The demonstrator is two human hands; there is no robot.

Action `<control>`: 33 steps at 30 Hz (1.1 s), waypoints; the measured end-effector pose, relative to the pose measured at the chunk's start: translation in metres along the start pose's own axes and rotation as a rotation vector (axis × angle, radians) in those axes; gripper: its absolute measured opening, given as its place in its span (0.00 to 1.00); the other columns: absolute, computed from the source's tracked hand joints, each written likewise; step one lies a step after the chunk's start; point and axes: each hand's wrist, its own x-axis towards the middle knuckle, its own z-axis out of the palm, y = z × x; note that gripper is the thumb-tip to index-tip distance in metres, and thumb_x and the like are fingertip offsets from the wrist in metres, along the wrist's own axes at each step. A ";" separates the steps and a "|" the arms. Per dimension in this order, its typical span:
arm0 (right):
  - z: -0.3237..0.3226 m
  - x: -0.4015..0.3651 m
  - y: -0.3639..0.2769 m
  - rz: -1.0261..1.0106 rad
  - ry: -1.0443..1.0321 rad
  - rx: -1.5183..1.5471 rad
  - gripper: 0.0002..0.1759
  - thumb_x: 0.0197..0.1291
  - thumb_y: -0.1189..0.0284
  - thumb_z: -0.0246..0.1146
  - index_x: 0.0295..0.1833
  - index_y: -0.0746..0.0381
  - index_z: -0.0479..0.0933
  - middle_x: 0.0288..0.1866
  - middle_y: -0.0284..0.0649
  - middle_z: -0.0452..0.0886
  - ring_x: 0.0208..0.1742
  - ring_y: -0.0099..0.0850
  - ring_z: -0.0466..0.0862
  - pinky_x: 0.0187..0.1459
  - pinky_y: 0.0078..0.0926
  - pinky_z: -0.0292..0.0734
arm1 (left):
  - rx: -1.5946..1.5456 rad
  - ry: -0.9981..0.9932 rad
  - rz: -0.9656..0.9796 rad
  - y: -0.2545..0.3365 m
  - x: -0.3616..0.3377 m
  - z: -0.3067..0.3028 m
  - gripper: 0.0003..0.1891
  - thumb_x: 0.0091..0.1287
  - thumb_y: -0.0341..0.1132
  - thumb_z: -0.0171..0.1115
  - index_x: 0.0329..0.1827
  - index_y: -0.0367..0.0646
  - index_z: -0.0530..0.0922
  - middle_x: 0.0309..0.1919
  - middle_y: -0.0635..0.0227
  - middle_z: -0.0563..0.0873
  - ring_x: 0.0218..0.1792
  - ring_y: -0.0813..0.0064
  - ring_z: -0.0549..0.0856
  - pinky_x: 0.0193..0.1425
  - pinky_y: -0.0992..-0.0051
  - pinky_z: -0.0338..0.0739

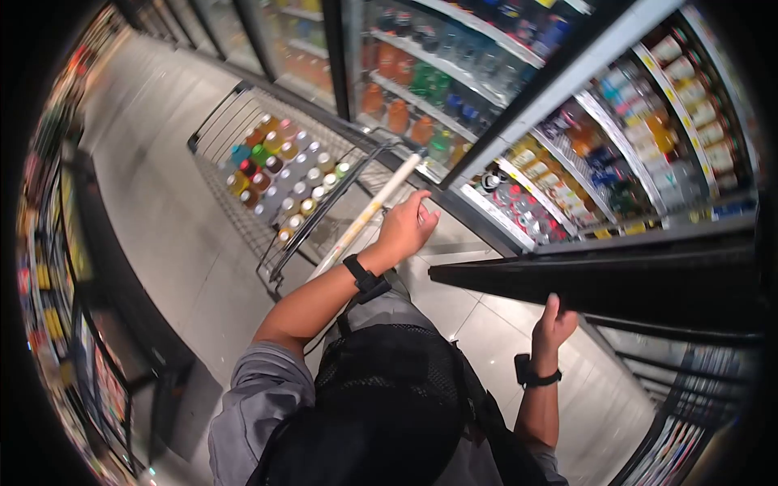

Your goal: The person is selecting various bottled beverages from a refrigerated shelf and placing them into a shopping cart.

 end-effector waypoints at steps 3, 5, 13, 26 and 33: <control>0.055 0.055 -0.009 0.049 -0.047 -0.005 0.16 0.70 0.66 0.63 0.49 0.71 0.80 0.40 0.43 0.86 0.41 0.25 0.81 0.46 0.26 0.76 | 0.070 0.218 0.006 -0.026 -0.003 -0.061 0.16 0.67 0.38 0.67 0.52 0.36 0.78 0.22 0.65 0.81 0.22 0.73 0.81 0.29 0.72 0.76; 0.088 0.100 -0.004 0.029 -0.042 -0.034 0.18 0.70 0.64 0.63 0.50 0.71 0.80 0.38 0.42 0.86 0.38 0.25 0.80 0.45 0.26 0.76 | 0.108 0.336 -0.045 -0.048 0.003 -0.091 0.13 0.66 0.37 0.67 0.45 0.36 0.81 0.21 0.64 0.81 0.22 0.73 0.81 0.29 0.73 0.75; 0.186 0.268 0.026 -0.038 0.169 -0.236 0.30 0.67 0.48 0.63 0.37 0.70 0.80 0.27 0.44 0.83 0.27 0.33 0.79 0.35 0.34 0.75 | 0.499 0.330 -0.523 -0.236 0.045 -0.224 0.15 0.63 0.46 0.65 0.39 0.42 0.83 0.34 0.53 0.88 0.39 0.51 0.87 0.43 0.57 0.80; 0.227 0.319 0.034 0.105 0.269 -0.104 0.27 0.68 0.49 0.62 0.44 0.66 0.78 0.33 0.36 0.81 0.29 0.22 0.77 0.29 0.21 0.75 | 0.545 -0.234 -0.878 -0.435 0.041 -0.216 0.33 0.59 0.53 0.65 0.54 0.29 0.79 0.47 0.39 0.85 0.52 0.46 0.85 0.57 0.60 0.79; 0.225 0.323 0.038 0.119 0.299 -0.142 0.25 0.69 0.51 0.63 0.46 0.66 0.78 0.34 0.34 0.81 0.30 0.20 0.76 0.29 0.21 0.73 | 0.566 -0.150 -1.017 -0.454 0.037 -0.184 0.30 0.65 0.51 0.59 0.56 0.28 0.76 0.54 0.37 0.82 0.56 0.46 0.82 0.60 0.59 0.77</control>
